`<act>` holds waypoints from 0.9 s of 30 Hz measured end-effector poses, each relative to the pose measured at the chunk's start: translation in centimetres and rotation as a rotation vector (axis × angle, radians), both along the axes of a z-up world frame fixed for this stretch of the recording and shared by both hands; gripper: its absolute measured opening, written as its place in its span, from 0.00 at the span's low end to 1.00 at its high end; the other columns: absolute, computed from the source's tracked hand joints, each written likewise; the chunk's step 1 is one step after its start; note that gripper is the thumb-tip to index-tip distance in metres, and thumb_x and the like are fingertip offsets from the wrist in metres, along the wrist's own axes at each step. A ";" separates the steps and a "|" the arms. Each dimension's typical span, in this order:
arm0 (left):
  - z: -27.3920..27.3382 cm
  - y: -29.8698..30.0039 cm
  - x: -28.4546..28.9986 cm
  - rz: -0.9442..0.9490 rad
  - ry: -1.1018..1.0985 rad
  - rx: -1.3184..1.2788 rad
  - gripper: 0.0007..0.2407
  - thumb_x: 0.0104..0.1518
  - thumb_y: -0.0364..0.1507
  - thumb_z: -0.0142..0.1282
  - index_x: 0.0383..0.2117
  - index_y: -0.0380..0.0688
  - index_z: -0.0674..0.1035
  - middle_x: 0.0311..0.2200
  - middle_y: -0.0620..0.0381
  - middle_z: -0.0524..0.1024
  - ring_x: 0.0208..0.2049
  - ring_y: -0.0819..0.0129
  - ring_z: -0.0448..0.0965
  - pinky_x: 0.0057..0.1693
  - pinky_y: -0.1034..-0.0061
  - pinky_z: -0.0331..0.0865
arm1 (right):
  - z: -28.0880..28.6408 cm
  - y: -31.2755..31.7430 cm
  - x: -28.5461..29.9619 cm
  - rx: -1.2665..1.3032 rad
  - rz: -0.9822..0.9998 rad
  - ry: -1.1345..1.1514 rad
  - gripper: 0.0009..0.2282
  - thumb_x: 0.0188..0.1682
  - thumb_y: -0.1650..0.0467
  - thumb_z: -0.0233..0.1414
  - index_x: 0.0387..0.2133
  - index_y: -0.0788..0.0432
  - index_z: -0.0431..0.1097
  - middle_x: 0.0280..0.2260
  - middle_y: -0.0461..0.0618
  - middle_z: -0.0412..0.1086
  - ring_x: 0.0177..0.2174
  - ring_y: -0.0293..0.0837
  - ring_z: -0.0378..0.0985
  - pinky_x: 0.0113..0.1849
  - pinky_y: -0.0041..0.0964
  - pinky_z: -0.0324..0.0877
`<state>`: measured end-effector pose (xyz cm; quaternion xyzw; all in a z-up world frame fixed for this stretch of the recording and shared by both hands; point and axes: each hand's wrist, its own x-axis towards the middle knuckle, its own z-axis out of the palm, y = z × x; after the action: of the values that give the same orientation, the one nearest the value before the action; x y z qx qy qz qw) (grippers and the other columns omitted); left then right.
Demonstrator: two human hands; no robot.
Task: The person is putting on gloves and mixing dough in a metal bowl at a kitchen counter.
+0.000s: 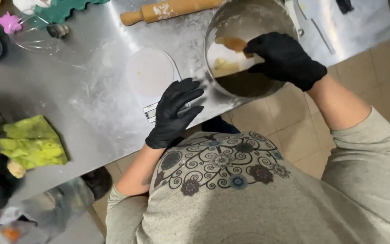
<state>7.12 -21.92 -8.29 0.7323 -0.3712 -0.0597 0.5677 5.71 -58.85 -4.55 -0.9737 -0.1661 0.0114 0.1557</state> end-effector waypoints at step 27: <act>-2.6 -7.8 0.9 0.199 -0.223 0.208 0.33 0.51 0.50 0.70 0.65 0.58 0.72 0.72 0.56 0.58 0.76 0.49 0.53 0.77 0.43 0.47 | -14.4 -1.2 11.6 -0.066 0.317 0.372 0.26 0.48 0.55 0.55 0.54 0.60 0.70 0.45 0.62 0.75 0.43 0.57 0.78 0.44 0.49 0.69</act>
<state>8.00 -29.71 -10.88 0.8224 -0.3493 0.0402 0.4472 17.31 -60.03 -18.93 -0.9213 -0.2847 0.2199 0.1480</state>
